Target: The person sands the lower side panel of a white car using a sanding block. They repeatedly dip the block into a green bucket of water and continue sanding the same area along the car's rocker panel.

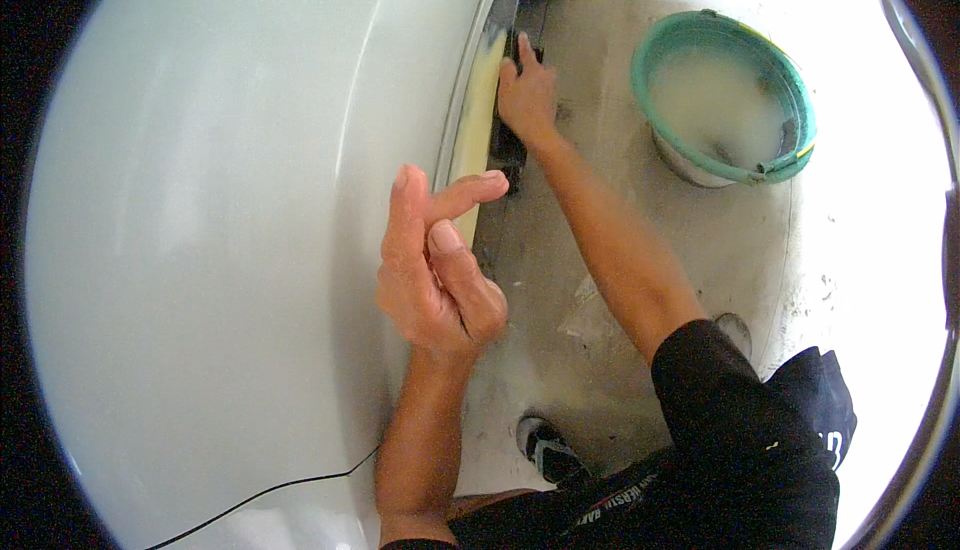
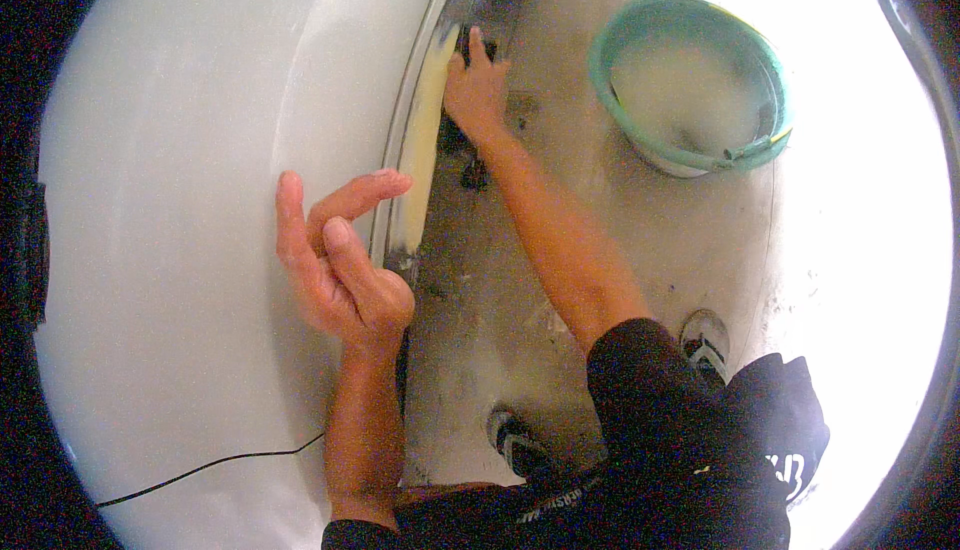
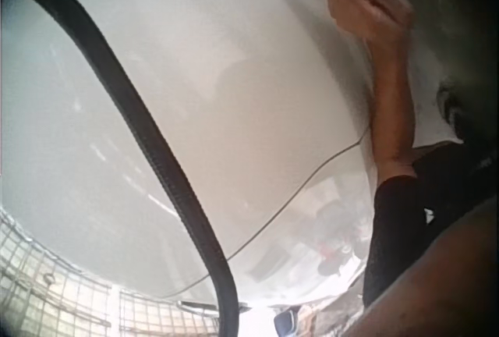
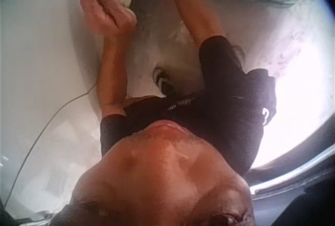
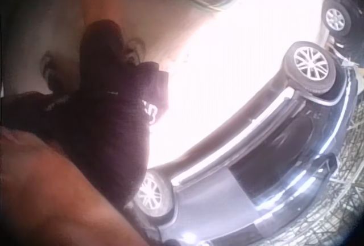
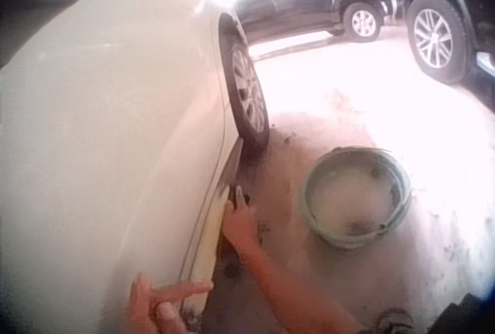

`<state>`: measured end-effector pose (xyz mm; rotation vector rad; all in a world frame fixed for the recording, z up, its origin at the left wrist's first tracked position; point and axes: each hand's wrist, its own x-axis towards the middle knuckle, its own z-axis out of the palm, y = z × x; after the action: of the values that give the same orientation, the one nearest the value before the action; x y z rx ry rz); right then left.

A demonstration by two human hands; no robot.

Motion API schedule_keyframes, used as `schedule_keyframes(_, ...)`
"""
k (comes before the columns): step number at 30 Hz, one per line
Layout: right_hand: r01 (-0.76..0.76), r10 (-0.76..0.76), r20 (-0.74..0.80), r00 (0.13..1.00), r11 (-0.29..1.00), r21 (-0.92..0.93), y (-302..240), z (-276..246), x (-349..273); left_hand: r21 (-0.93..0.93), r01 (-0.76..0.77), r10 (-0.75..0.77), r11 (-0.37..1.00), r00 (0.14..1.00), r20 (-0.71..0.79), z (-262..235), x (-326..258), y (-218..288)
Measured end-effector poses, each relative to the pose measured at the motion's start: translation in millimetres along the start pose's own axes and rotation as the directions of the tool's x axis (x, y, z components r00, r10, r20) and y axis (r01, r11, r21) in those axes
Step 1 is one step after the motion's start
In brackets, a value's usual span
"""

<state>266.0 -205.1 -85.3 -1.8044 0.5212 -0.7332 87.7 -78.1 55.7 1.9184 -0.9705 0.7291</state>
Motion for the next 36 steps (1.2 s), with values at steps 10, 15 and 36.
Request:
schedule_keyframes(10,-0.173,0.172,0.050,0.984,0.985,0.019,15,7,30,-0.089,-0.076,0.065,0.993,0.990,-0.123,10,10,-2)
schedule_keyframes(15,-0.139,0.148,0.182,0.972,0.988,-0.062,-23,-13,-90,-0.066,-0.021,0.013,0.998,0.992,-0.122,15,19,-4)
schedule_keyframes(36,-0.160,0.185,0.223,0.957,0.979,-0.129,18,-22,-77,-0.185,-0.045,0.011,0.982,0.983,-0.184,26,15,-3)
